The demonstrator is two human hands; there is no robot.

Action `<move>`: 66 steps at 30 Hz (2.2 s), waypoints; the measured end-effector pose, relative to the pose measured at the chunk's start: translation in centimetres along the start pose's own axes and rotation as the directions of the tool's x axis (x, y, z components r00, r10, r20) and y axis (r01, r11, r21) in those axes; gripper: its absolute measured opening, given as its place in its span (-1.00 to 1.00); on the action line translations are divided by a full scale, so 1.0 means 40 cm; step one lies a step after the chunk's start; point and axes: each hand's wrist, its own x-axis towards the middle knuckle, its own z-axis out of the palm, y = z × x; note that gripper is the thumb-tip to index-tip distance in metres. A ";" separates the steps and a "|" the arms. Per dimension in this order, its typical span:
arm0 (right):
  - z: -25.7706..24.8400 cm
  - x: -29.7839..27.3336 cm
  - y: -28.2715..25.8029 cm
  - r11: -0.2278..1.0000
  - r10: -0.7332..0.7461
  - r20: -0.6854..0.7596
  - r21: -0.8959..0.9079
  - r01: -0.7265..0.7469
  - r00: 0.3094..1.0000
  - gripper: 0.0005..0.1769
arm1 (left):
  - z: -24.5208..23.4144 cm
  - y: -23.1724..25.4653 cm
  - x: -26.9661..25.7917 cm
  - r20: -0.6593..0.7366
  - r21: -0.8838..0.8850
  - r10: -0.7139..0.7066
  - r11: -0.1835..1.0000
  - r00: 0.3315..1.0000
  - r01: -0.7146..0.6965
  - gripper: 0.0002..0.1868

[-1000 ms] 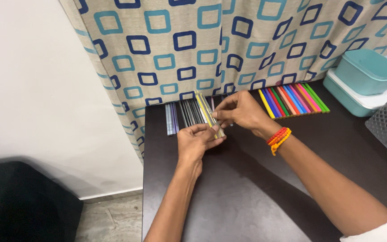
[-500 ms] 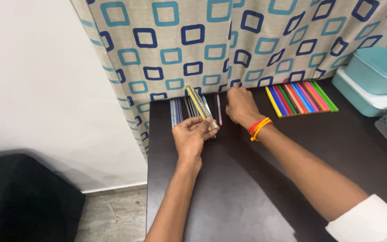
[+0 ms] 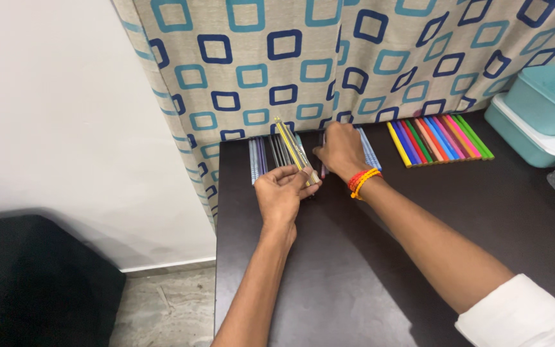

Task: The person retrieves pens and highlighters from an open drawer and arranges them on the desk surface by color and type. The person places the items in neat rows along the desk edge.

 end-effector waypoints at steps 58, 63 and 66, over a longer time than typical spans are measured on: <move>-0.131 -0.164 0.067 0.475 0.133 0.240 0.836 -0.274 0.962 -0.72 | 0.041 -0.030 -0.050 0.310 0.010 -0.265 0.961 0.913 0.276 -0.80; -0.100 -0.181 0.059 0.415 0.216 0.212 0.864 -0.286 0.953 -0.75 | 0.048 -0.037 -0.050 0.260 0.025 -0.264 0.963 0.929 0.267 -0.86; -0.088 -0.191 0.048 0.381 0.230 0.188 0.885 -0.266 0.955 -0.75 | 0.051 -0.042 -0.052 0.254 0.047 -0.271 0.962 0.929 0.268 -0.88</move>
